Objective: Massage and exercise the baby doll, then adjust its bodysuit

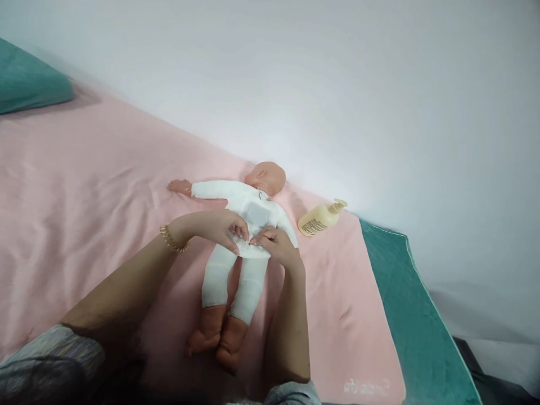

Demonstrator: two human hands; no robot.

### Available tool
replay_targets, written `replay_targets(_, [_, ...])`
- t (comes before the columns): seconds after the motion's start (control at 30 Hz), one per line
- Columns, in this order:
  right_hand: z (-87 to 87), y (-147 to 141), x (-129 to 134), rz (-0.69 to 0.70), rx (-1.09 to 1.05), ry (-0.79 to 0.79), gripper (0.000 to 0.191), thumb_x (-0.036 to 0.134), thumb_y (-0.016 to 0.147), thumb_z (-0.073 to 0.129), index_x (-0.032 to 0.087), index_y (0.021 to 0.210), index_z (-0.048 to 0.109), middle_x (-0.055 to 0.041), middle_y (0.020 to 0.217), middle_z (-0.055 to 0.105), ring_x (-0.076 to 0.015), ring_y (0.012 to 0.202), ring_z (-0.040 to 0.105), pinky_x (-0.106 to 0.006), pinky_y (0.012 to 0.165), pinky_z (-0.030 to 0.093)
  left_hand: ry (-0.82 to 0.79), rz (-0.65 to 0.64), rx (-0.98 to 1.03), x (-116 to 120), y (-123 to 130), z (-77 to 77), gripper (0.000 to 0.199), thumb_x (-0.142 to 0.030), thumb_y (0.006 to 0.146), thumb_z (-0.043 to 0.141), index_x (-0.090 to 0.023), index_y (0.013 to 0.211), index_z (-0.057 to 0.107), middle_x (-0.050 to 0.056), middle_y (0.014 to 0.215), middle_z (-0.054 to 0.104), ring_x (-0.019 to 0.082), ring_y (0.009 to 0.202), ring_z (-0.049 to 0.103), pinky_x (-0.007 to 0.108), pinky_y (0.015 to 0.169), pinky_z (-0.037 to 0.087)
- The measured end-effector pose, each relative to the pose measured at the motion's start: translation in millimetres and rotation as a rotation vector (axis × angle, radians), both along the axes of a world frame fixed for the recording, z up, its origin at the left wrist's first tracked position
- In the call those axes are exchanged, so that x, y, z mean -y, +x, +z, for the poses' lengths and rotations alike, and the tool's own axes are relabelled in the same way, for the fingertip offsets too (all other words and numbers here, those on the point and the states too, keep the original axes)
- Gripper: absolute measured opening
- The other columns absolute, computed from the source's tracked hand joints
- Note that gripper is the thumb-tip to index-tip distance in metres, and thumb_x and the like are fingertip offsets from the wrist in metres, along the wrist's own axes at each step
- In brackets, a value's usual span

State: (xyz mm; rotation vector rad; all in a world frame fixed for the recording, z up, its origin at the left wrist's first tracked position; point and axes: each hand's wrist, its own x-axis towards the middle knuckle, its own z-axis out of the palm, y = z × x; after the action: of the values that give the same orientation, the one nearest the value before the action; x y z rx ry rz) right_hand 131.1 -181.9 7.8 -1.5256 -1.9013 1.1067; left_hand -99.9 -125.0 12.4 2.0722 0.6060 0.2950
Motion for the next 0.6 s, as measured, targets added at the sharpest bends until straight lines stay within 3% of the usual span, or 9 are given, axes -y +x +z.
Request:
replay_targets(0.1, [0.9,0.8,-0.7,-0.002,-0.041,0.005,0.024,0.023,0.083,0.057,0.024,0.078,0.080,-0.0012,0.083,0.071,-0.0162,0.082,0.060,-0.027,0.071,0.043,-0.015,-0.005,-0.010,0.3,0.2,3.4,0.041,-0.044,0.073,0.074,-0.018,0.105,0.072,0.009,0.105,0.073,0.025,0.095,0.064,0.033,0.082,0.052])
replay_targets(0.33, [-0.1,6.5,-3.6,-0.150,-0.158,0.091,0.026,0.024,0.083,0.055,0.024,0.077,0.080,-0.0015,0.083,0.069,-0.0165,0.081,0.059,-0.027,0.073,0.043,0.009,0.152,0.029,-2.2,-0.3,5.4,0.037,-0.049,0.083,0.064,-0.017,0.101,0.072,0.006,0.106,0.072,0.025,0.098,0.063,0.032,0.083,0.049])
replay_targets(0.6, [-8.8,0.3,-8.5,-0.083,-0.038,0.061,0.027,0.024,0.084,0.052,0.021,0.075,0.078,-0.0008,0.082,0.070,-0.0159,0.077,0.059,-0.027,0.070,0.041,0.015,0.115,-0.030,-1.9,5.2,-0.5,0.026,-0.041,0.079,0.065,-0.022,0.095,0.072,0.004,0.108,0.073,0.024,0.102,0.066,0.030,0.085,0.049])
